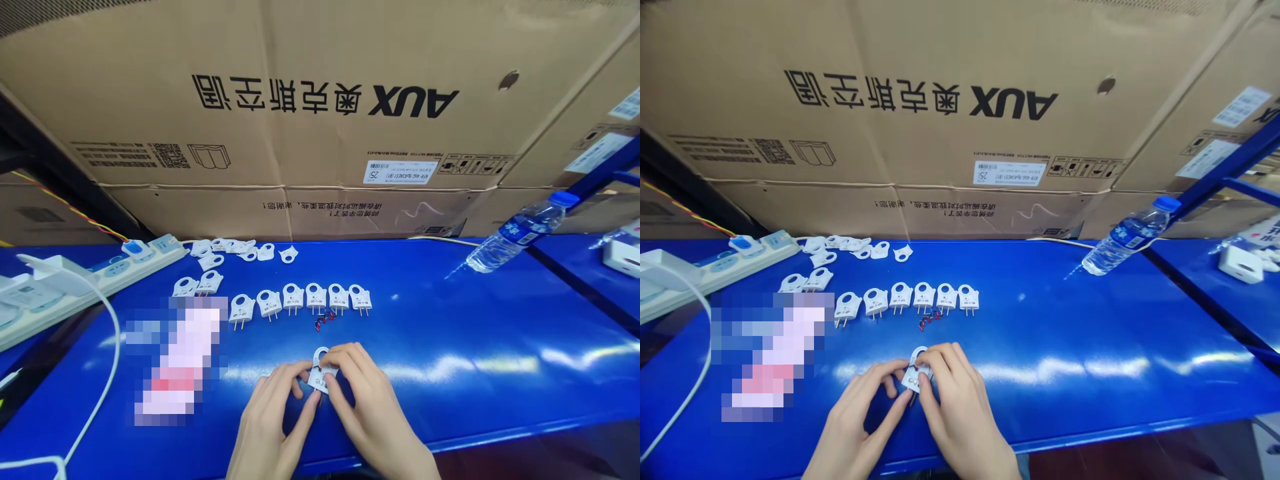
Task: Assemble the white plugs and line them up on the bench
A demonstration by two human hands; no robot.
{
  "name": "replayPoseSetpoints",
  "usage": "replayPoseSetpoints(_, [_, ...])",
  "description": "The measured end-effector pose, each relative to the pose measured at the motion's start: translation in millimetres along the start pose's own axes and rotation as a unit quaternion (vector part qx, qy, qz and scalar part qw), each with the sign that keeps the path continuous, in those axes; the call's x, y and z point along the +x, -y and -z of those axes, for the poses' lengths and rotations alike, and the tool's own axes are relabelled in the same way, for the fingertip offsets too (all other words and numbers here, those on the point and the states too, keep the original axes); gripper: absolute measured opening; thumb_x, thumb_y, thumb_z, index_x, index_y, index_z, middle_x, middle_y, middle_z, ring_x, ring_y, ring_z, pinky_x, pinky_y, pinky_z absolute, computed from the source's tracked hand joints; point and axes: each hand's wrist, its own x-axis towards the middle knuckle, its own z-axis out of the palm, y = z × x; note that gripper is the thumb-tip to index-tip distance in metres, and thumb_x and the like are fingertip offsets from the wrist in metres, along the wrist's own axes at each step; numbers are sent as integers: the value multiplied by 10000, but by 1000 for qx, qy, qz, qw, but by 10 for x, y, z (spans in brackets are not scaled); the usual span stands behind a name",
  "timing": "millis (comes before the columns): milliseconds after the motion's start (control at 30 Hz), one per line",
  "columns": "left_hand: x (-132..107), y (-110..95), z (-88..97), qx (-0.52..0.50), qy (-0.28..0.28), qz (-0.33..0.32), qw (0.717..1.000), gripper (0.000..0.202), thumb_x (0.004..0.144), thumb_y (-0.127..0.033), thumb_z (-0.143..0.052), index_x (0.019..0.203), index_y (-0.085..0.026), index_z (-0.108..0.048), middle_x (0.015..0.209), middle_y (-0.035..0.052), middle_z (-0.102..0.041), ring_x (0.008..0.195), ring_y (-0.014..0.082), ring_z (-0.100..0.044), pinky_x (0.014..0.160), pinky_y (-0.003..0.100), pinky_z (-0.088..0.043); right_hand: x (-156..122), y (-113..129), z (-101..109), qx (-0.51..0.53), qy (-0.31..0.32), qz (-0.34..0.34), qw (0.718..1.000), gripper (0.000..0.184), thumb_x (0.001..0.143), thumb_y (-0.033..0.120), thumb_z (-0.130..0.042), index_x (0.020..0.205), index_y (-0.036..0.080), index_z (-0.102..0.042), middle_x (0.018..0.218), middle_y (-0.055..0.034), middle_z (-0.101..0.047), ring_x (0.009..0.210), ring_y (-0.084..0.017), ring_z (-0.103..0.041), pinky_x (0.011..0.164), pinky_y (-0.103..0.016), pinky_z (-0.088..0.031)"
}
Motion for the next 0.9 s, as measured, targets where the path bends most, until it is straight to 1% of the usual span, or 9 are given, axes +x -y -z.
replayPoseSetpoints(100, [2,3,11,-10,7,-7,1000,265,993,-436,-590,1196,-291,-680,928,22,-715,813,199,-689,789,341,-569,-1,-6,6,1,-21,7,1000,176,1046,151,-495,1161,248,-587,1107,-63,-676,1029,-221,-656,871,-355,-574])
replayPoseSetpoints(233, [8,-7,38,-33,1,12,999,295,1025,-416,-522,1240,-270,-662,1039,64,-727,893,210,-710,805,339,-592,-20,-16,5,-4,-33,5,999,181,1046,197,-541,1217,242,-582,1142,-74,-676,1053,-232,-644,874,-367,-573])
replayPoseSetpoints(367, [9,2,51,-26,3,12,1000,290,1015,-401,-536,1243,-268,-657,1046,61,-731,905,208,-729,785,325,-606,-47,-26,-6,-26,-26,5,999,105,1013,223,-627,1116,238,-612,1074,-65,-681,997,-244,-631,824,-379,-565])
replayPoseSetpoints(433, [8,23,49,-23,-2,7,1000,284,1013,-396,-541,1244,-274,-654,1040,53,-732,896,201,-731,780,318,-606,-61,-31,0,-35,-15,6,999,53,1007,217,-641,1047,240,-617,1027,-55,-675,961,-243,-623,809,-388,-555])
replayPoseSetpoints(500, [8,46,45,-18,-6,-5,1000,283,1008,-387,-554,1251,-281,-652,1031,46,-732,886,193,-731,778,311,-603,-81,-44,31,-43,-7,10,999,41,1010,204,-634,1010,240,-615,1006,-48,-666,943,-239,-617,807,-395,-549])
replayPoseSetpoints(567, [7,60,43,-13,-7,-11,1000,287,1003,-384,-567,1259,-284,-652,1026,44,-730,883,189,-729,780,306,-600,-111,-74,100,-54,-3,11,998,33,1020,211,-623,1010,241,-615,1008,-47,-662,946,-237,-615,804,-392,-550])
replayPoseSetpoints(633, [3,56,40,-12,-3,-11,1000,293,1004,-394,-566,1260,-282,-655,1022,50,-725,883,193,-724,777,311,-599,-145,-131,211,-70,3,12,997,14,1037,244,-607,1027,242,-617,1022,-52,-664,958,-239,-617,794,-385,-554])
replayPoseSetpoints(767, [-15,3,24,-18,-10,15,1000,298,1015,-431,-537,1242,-290,-668,996,46,-702,890,205,-710,812,343,-589,-175,-326,501,-125,25,18,992,93,1068,297,-555,1058,257,-638,1070,-59,-678,987,-248,-621,813,-401,-554])
replayPoseSetpoints(900, [-30,-33,6,-28,-18,26,999,296,1008,-459,-544,1221,-307,-682,991,38,-692,904,212,-701,813,340,-572,-135,-554,720,-191,6,20,981,192,1090,349,-500,1045,254,-660,1070,-67,-693,980,-257,-609,822,-420,-540])
